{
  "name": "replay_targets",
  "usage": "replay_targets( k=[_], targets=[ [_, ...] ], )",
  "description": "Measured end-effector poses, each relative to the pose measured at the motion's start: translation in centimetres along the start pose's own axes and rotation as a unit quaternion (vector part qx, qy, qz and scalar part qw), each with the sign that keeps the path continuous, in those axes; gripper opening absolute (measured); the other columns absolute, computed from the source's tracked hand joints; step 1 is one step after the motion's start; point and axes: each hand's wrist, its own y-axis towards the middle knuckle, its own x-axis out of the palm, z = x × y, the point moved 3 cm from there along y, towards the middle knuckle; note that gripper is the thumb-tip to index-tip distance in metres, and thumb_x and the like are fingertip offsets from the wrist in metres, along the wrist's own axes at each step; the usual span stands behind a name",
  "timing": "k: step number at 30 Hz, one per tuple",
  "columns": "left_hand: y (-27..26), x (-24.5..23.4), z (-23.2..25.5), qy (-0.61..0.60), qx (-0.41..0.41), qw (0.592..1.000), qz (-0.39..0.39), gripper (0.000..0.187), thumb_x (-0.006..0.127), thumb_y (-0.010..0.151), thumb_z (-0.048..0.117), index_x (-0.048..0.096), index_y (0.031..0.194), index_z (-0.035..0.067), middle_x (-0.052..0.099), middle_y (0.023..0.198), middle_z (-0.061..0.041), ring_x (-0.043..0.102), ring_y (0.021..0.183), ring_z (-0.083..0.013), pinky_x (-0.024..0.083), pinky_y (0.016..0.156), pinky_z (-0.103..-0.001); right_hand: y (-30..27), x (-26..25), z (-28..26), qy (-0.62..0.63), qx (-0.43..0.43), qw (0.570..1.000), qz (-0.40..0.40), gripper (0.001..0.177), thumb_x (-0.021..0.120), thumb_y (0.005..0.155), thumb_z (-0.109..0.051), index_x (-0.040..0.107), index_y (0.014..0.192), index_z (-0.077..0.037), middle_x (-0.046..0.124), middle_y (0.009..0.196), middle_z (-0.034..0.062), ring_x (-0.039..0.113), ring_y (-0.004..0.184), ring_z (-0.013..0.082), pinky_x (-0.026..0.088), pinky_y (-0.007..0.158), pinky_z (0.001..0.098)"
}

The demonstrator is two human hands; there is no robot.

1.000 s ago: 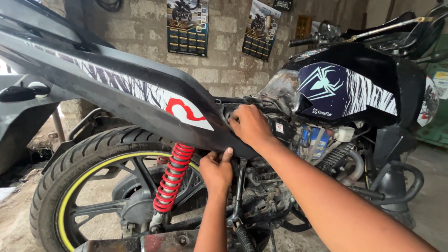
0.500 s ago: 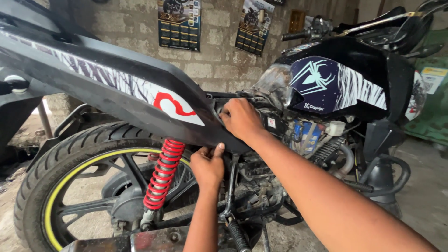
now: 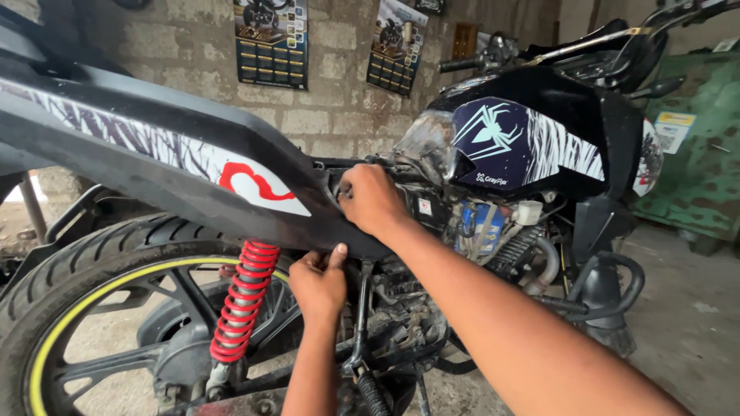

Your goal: The person works on a black motorcycle in a repair bay, using a T-handle wrench to loosen and remove fasteners near the seat and side panel. They remove a plastic side cover, set it on the floor, continue working on the frame area, wipe parts with a cloth, and pick up tools from the floor.

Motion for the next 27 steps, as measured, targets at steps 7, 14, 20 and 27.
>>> replay_targets(
  k=[7, 14, 20, 27],
  targets=[
    [-0.3, -0.1, 0.3, -0.006, -0.014, 1.000, 0.000, 0.039, 0.085, 0.083, 0.025, 0.067, 0.074, -0.008, 0.065, 0.060, -0.012, 0.047, 0.056, -0.0136, 0.046, 0.059, -0.034, -0.2, 0.8, 0.6, -0.054, -0.094, 0.994, 0.033, 0.017, 0.075, 0.083, -0.018, 0.073, 0.076, -0.002, 0.071, 0.094, 0.0209, 0.068, 0.092, 0.0440, 0.054, 0.076, 0.0536],
    [0.0, 0.1, 0.0, -0.014, 0.010, 1.000, 0.004, 0.037, 0.085, 0.082, 0.024, 0.067, 0.072, -0.007, 0.065, 0.059, -0.010, 0.048, 0.055, -0.0125, 0.047, 0.058, -0.033, -0.1, 0.6, 0.0, -0.050, -0.019, 0.998, -0.022, 0.014, 0.073, 0.085, -0.016, 0.075, 0.082, -0.003, 0.071, 0.095, 0.0194, 0.068, 0.094, 0.0425, 0.055, 0.078, 0.0518],
    [0.2, 0.0, 0.2, -0.001, 0.006, 1.000, 0.002, 0.039, 0.085, 0.083, 0.026, 0.067, 0.073, -0.007, 0.066, 0.061, -0.013, 0.049, 0.056, -0.0144, 0.047, 0.059, -0.035, 0.2, 1.5, 0.8, -0.020, -0.020, 1.000, 0.000, 0.007, 0.070, 0.081, -0.011, 0.074, 0.083, -0.006, 0.071, 0.098, 0.0184, 0.067, 0.098, 0.0417, 0.056, 0.080, 0.0505],
    [0.2, 0.7, -0.4, 0.004, -0.008, 1.000, 0.005, 0.035, 0.084, 0.082, 0.027, 0.072, 0.085, -0.006, 0.075, 0.076, -0.018, 0.065, 0.065, -0.0220, 0.053, 0.070, -0.036, 0.1, 2.7, 1.3, -0.083, -0.078, 0.993, -0.007, 0.007, 0.065, 0.083, -0.006, 0.070, 0.083, -0.003, 0.069, 0.104, 0.0212, 0.066, 0.103, 0.0437, 0.053, 0.086, 0.0542]
  ],
)
